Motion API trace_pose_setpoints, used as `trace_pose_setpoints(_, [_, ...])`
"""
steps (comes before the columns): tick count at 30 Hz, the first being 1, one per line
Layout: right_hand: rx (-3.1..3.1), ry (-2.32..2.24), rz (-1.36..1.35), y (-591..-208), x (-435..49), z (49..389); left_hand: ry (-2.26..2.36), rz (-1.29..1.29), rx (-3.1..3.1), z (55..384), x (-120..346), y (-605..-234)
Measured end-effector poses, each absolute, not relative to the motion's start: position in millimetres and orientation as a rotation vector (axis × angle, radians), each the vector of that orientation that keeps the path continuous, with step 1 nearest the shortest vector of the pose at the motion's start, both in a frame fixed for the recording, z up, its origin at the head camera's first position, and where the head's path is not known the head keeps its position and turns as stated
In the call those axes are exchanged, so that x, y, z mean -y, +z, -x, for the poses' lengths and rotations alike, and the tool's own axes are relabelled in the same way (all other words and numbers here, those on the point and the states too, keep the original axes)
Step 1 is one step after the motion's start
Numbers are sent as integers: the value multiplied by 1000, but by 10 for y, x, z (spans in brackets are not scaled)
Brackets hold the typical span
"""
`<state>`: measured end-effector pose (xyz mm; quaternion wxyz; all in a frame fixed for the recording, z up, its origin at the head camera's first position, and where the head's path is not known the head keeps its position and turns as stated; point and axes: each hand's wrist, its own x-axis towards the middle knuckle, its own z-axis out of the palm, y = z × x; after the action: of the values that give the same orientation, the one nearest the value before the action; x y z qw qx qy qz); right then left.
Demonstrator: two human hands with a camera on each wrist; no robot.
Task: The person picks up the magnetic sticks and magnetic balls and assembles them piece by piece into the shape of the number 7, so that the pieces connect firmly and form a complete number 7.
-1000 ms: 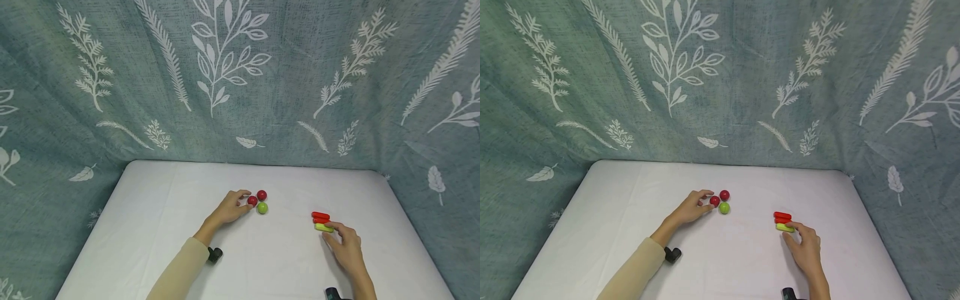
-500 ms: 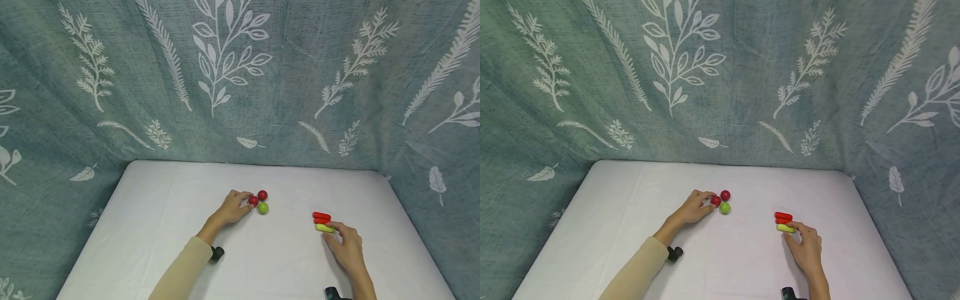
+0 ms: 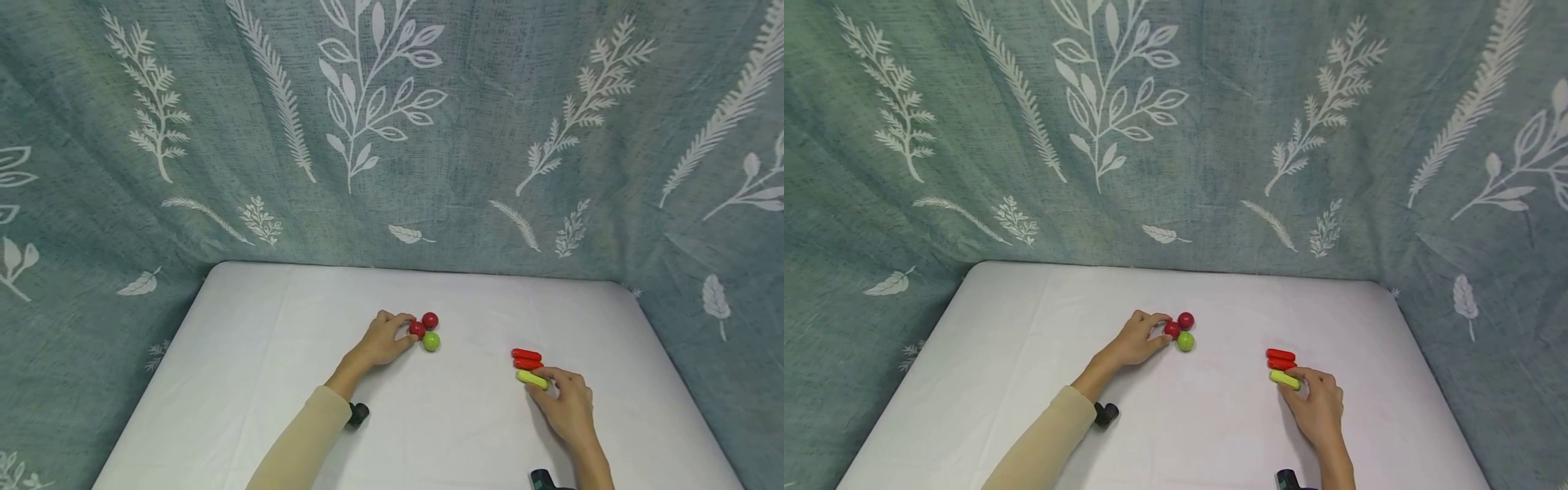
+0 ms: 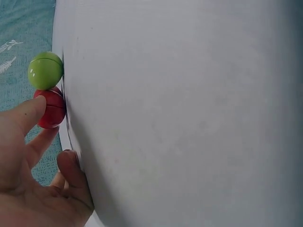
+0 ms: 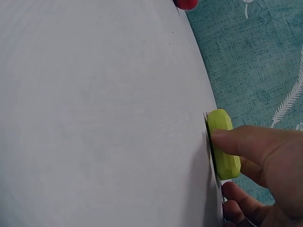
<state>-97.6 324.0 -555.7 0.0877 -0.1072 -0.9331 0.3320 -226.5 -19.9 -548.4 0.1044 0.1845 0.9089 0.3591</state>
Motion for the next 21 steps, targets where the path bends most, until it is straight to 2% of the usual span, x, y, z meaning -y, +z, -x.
trace_pose_setpoints(12, [2816, 986, 375, -5571, -3213, 967, 1045, -520, -2699, 2231, 194, -5469])
trace_pose_setpoints(21, [2808, 969, 279, -5514, -3204, 958, 1083, -459, -2701, 2208, 211, -5476])
